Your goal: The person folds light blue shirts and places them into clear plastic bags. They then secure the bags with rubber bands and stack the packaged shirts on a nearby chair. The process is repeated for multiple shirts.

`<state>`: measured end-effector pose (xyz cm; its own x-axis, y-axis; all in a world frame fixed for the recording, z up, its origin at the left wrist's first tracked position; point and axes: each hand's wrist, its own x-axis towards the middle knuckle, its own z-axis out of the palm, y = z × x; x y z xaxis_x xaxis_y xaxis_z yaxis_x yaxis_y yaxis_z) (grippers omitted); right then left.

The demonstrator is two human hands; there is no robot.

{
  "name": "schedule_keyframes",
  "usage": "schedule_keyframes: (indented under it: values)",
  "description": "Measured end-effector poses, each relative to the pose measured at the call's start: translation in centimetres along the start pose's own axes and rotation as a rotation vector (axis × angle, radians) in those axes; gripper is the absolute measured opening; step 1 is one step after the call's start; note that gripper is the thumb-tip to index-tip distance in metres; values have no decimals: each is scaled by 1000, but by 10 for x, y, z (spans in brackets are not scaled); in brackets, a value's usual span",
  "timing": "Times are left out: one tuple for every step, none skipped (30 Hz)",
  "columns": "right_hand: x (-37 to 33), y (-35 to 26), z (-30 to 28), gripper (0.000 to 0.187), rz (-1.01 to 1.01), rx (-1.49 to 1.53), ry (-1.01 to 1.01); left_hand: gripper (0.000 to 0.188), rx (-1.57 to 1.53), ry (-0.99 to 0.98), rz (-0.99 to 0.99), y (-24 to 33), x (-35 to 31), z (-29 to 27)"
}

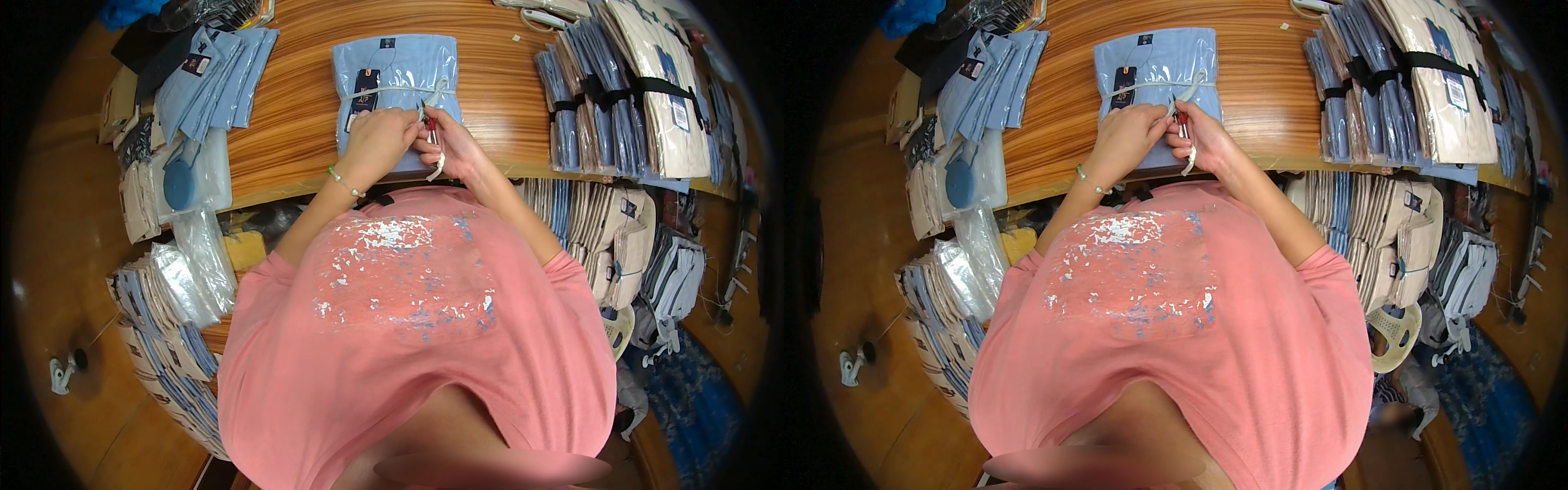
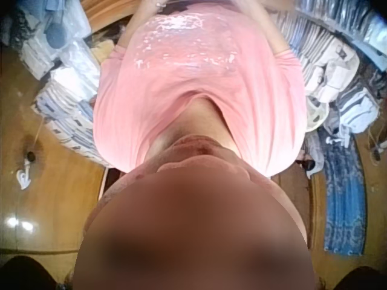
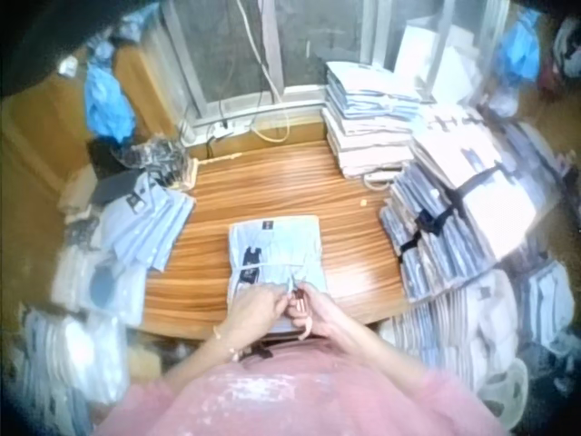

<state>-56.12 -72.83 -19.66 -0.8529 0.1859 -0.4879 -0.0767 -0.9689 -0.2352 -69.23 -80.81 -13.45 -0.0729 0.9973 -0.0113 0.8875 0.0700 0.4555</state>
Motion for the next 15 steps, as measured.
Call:
schedule_keyframes:
  values:
    - [1, -1, -1, 31, 8, -7, 7, 22, 13, -4, 11, 0, -1, 0]
    - [1, -1, -2, 31, 17, -15, 14, 22, 26, -8, 22, 0, -1, -1]
    - [1, -1, -2, 31, 9, -16, 4, 22, 25, -9, 18, -1, -2, -1]
    - [1, -1, -3, 31, 2, -18, -7, 22, 24, -10, 14, -1, -3, -1]
    - [1, -1, -4, 30, -5, -20, -19, 22, 23, -10, 10, -1, -4, -2]
    - [2, -1, -7, 30, 3, -13, -41, 22, 19, -4, 3, -1, -5, -2]
    - [2, 0, -9, 30, 13, -6, -63, 23, 16, 2, -3, -1, -5, -2]
    - [3, 0, -10, 30, 23, 1, -86, 23, 13, 8, -11, -1, -6, -3]
    - [2, 1, -10, 30, 8, 13, -78, 23, 2, 19, -11, -1, -7, -2]
    - [1, 3, -8, 29, -7, 25, -70, 24, -9, 29, -13, -1, -9, -2]
    - [0, 3, -7, 29, -21, 36, -62, 24, -20, 40, -14, 0, -12, -2]
    - [-1, 2, -7, 28, -72, 13, -41, 23, -47, 41, -31, 0, -15, -2]
    - [-2, -2, -8, 27, -122, -10, -19, 23, -75, 43, -49, 1, -20, -3]
    - [-4, -5, -9, 27, -172, -33, 1, 22, -102, 44, -66, 2, -26, -5]
    - [-8, -7, -8, 21, -237, -96, -9, 23, -26, -40, -89, -2, -33, -13]
